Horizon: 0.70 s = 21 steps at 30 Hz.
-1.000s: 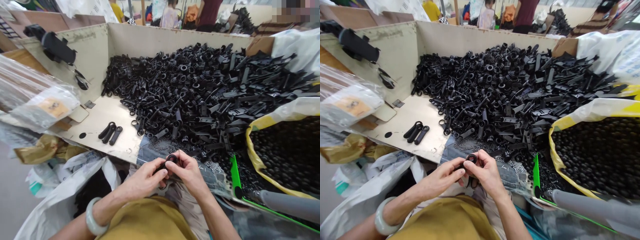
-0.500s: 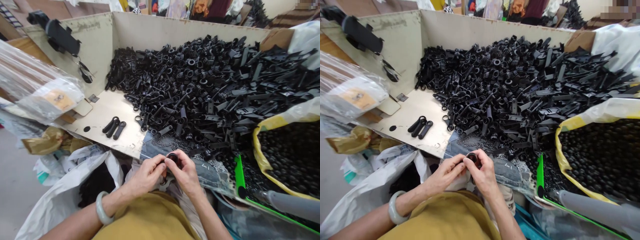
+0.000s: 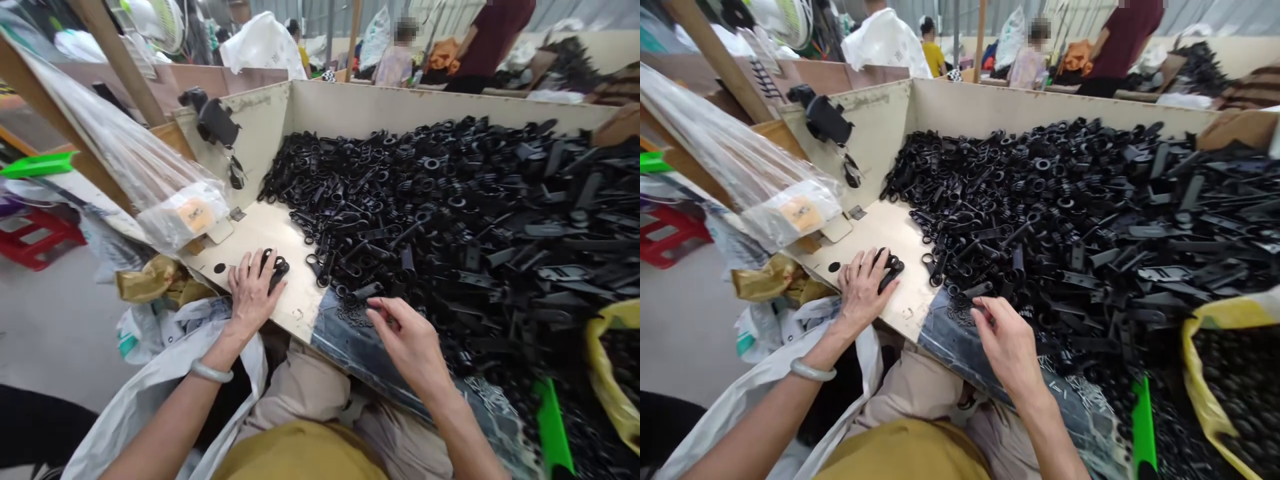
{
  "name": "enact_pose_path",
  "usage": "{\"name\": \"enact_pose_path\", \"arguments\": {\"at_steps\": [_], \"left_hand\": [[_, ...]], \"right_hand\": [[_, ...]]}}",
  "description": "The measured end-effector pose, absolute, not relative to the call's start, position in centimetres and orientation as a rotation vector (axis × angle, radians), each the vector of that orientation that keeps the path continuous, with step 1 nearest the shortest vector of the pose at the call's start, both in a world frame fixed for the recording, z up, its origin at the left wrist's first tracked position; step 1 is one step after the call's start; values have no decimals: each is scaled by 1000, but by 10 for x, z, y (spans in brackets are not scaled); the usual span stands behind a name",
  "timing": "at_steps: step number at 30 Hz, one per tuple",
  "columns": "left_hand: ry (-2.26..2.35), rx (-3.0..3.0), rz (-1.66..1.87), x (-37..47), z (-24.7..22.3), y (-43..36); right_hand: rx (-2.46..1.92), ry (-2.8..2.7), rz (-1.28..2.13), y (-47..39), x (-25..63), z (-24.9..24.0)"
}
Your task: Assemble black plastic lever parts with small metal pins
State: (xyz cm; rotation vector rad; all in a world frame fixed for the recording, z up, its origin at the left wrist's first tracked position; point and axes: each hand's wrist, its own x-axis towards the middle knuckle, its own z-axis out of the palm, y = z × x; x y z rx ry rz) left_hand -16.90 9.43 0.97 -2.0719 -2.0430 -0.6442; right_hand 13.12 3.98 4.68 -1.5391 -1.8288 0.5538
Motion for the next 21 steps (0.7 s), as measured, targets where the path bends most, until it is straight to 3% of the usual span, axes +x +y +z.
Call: {"name": "enact_pose_path", "arguments": {"at_steps": [6, 14, 16, 21], "left_hand": [[-1965, -2045, -650, -169, 7, 103], [-1723, -2431, -1527, -110, 26, 42], [-1831, -2694, -1675, -92, 28, 25], [-2178, -3221, -2083, -54, 25, 4]], "right_hand": [[-1783, -2438, 167, 79, 115, 56], [-1631, -2386, 49, 67, 139, 59], [-1485, -2130, 159, 44, 139, 60], [-1400, -1573, 877, -20, 111, 50]]}}
